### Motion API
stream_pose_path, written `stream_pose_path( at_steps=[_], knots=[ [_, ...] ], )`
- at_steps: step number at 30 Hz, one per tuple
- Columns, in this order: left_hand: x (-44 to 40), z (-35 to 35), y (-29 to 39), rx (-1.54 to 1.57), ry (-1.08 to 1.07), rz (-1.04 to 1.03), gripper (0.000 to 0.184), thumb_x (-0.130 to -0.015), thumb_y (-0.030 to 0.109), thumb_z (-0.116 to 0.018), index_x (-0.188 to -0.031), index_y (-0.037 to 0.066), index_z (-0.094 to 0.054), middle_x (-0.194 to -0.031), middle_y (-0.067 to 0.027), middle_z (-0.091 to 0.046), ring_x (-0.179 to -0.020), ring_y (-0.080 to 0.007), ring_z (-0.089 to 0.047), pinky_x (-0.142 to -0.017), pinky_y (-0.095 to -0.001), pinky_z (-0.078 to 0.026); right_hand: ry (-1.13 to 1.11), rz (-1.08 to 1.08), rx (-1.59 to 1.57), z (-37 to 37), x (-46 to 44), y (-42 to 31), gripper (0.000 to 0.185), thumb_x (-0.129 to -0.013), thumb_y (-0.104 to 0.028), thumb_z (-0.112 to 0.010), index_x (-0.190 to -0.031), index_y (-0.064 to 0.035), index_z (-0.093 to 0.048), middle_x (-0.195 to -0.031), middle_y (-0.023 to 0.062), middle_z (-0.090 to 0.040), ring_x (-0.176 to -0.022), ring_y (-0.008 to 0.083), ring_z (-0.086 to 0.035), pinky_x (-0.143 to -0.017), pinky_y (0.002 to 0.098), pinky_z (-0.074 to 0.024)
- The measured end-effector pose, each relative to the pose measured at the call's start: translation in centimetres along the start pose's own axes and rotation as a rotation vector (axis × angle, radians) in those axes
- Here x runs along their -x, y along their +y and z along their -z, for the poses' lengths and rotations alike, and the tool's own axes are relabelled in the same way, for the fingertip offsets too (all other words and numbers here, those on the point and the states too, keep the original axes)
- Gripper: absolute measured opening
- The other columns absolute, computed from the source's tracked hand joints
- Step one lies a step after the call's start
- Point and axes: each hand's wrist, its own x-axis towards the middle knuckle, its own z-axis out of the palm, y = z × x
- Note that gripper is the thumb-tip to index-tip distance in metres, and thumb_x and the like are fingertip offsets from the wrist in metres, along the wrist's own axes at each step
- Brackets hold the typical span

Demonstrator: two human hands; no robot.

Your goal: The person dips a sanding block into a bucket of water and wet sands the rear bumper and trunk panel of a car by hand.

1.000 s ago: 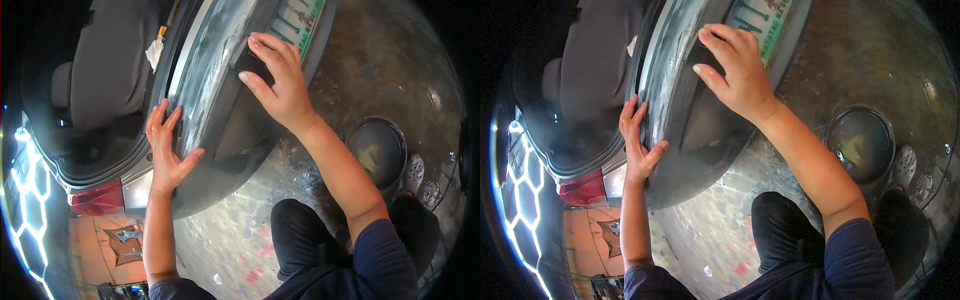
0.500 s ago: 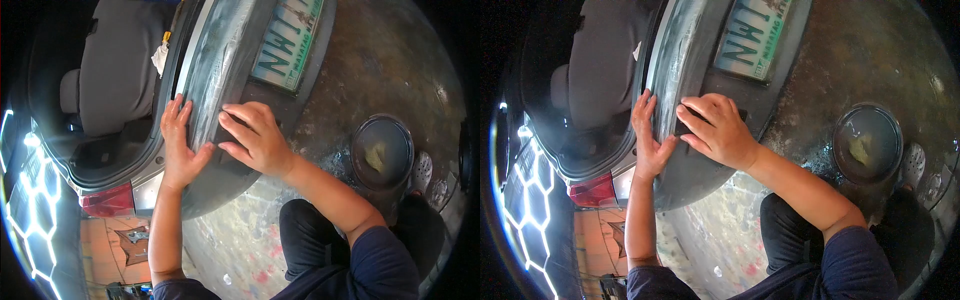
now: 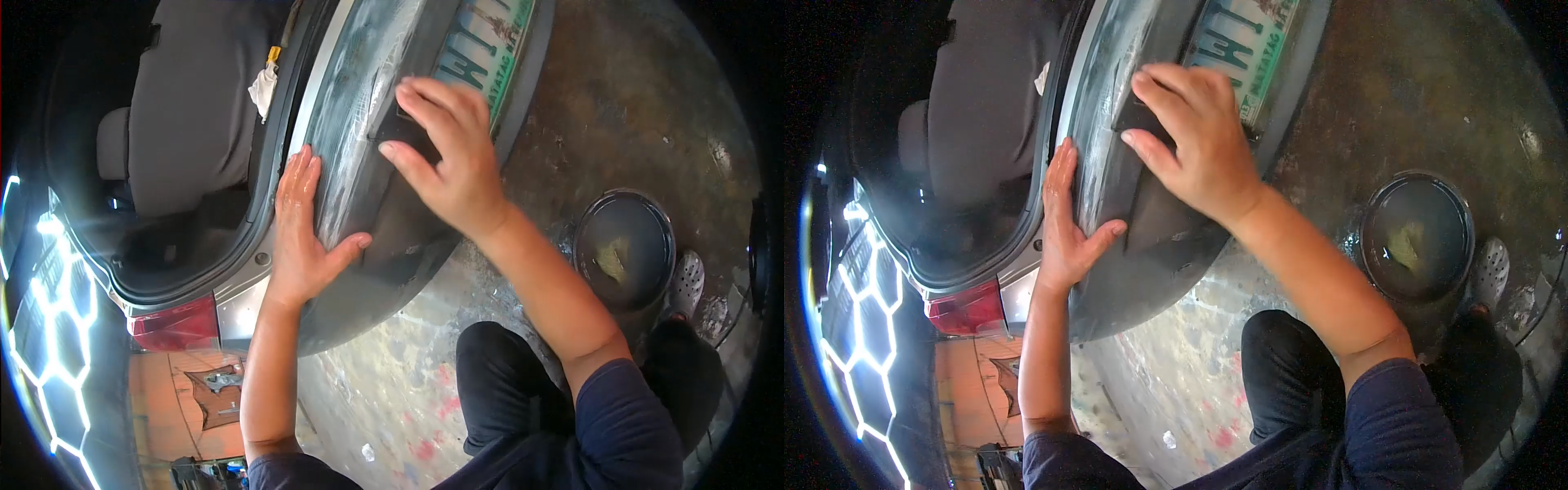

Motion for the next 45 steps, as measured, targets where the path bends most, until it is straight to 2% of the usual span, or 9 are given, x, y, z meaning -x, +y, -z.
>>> stream_pose_path(
  at_steps=[2,3,6,9,25,30,33,38,45],
  knots=[
    [-0.4,0.0,-0.3,-0.012,0.000,-0.016,0.110,-0.082,0.051,-0.085,-0.164,0.001,-0.033,-0.170,-0.0240,-0.032,-0.158,-0.0420,-0.028,-0.129,-0.0517,-0.021,-0.004,0.015,-0.012,-0.8,2.0,-1.8,0.059,-0.083,-0.019,-0.086,-0.136,-0.0069,-0.063,-0.140,0.0148,-0.063,-0.122,0.0351,-0.058,-0.106,0.0468,-0.0447],
    [-0.5,0.0,-0.2,0.007,0.009,-0.021,0.112,-0.072,0.034,-0.093,-0.163,0.003,-0.035,-0.169,-0.0231,-0.033,-0.157,-0.0446,-0.029,-0.128,-0.0538,-0.024,-0.109,-0.019,-0.045,-0.6,3.3,-3.4,0.059,-0.084,-0.019,-0.086,-0.137,-0.0072,-0.062,-0.140,0.0144,-0.063,-0.121,0.0351,-0.059,-0.106,0.0463,-0.0441],
    [-0.3,0.0,-0.3,-0.021,-0.013,-0.008,0.111,-0.081,0.052,-0.085,-0.164,0.001,-0.033,-0.170,-0.0246,-0.032,-0.158,-0.0421,-0.028,-0.129,-0.0515,-0.022,-0.166,0.041,-0.042,-0.3,2.7,-2.2,0.055,-0.085,-0.026,-0.082,-0.134,-0.0095,-0.064,-0.140,0.0081,-0.060,-0.118,0.0337,-0.055,-0.102,0.0487,-0.0428],
    [-0.5,0.0,-0.1,0.001,0.003,-0.008,0.112,-0.080,0.051,-0.085,-0.164,0.001,-0.032,-0.170,-0.0247,-0.031,-0.159,-0.0420,-0.028,-0.129,-0.0515,-0.022,0.012,0.011,0.030,-0.1,-0.6,0.1,0.054,-0.084,-0.027,-0.083,-0.131,-0.0079,-0.065,-0.138,0.0091,-0.061,-0.117,0.0341,-0.057,-0.102,0.0505,-0.0430],
    [-0.5,0.0,0.1,0.010,0.005,-0.018,0.111,-0.073,0.035,-0.091,-0.162,0.002,-0.035,-0.169,-0.0239,-0.033,-0.156,-0.0452,-0.031,-0.127,-0.0540,-0.025,-0.067,-0.031,0.006,-0.9,3.0,-3.0,0.051,-0.084,-0.023,-0.081,-0.131,-0.0089,-0.064,-0.139,0.0092,-0.060,-0.118,0.0349,-0.056,-0.102,0.0496,-0.0428],
    [-0.6,0.0,-0.3,-0.018,-0.001,-0.020,0.110,-0.081,0.049,-0.085,-0.164,0.001,-0.032,-0.170,-0.0237,-0.032,-0.159,-0.0409,-0.028,-0.129,-0.0503,-0.022,0.132,-0.055,0.106,-0.7,0.0,-0.5,0.050,-0.082,-0.021,-0.083,-0.127,-0.0085,-0.065,-0.134,0.0097,-0.063,-0.117,0.0368,-0.057,-0.101,0.0482,-0.0443],
    [-0.4,0.0,-0.2,-0.015,-0.004,-0.010,0.110,-0.081,0.050,-0.085,-0.164,0.001,-0.032,-0.170,-0.0237,-0.032,-0.158,-0.0409,-0.028,-0.129,-0.0507,-0.022,-0.080,-0.099,0.014,-0.9,3.2,-4.6,0.050,-0.079,-0.021,-0.084,-0.124,-0.0087,-0.067,-0.135,0.0100,-0.063,-0.117,0.0362,-0.057,-0.100,0.0484,-0.0448],
    [-0.5,0.0,-0.3,-0.020,0.006,-0.013,0.112,-0.081,0.057,-0.083,-0.164,0.001,-0.033,-0.170,-0.0238,-0.032,-0.158,-0.0412,-0.029,-0.129,-0.0515,-0.022,0.150,-0.047,0.140,0.4,-1.7,1.1,0.048,-0.081,-0.021,-0.083,-0.123,-0.0058,-0.066,-0.129,0.0105,-0.066,-0.116,0.0363,-0.058,-0.099,0.0498,-0.0452],
    [-0.4,0.0,-0.7,0.006,0.016,-0.039,0.114,-0.081,0.064,-0.080,-0.164,0.001,-0.034,-0.170,-0.0241,-0.033,-0.158,-0.0409,-0.029,-0.129,-0.0523,-0.022,-0.116,0.005,-0.014,-0.1,2.5,-2.2,0.051,-0.081,-0.024,-0.084,-0.126,-0.0064,-0.067,-0.135,0.0097,-0.063,-0.117,0.0360,-0.058,-0.102,0.0501,-0.0454]
  ],
)
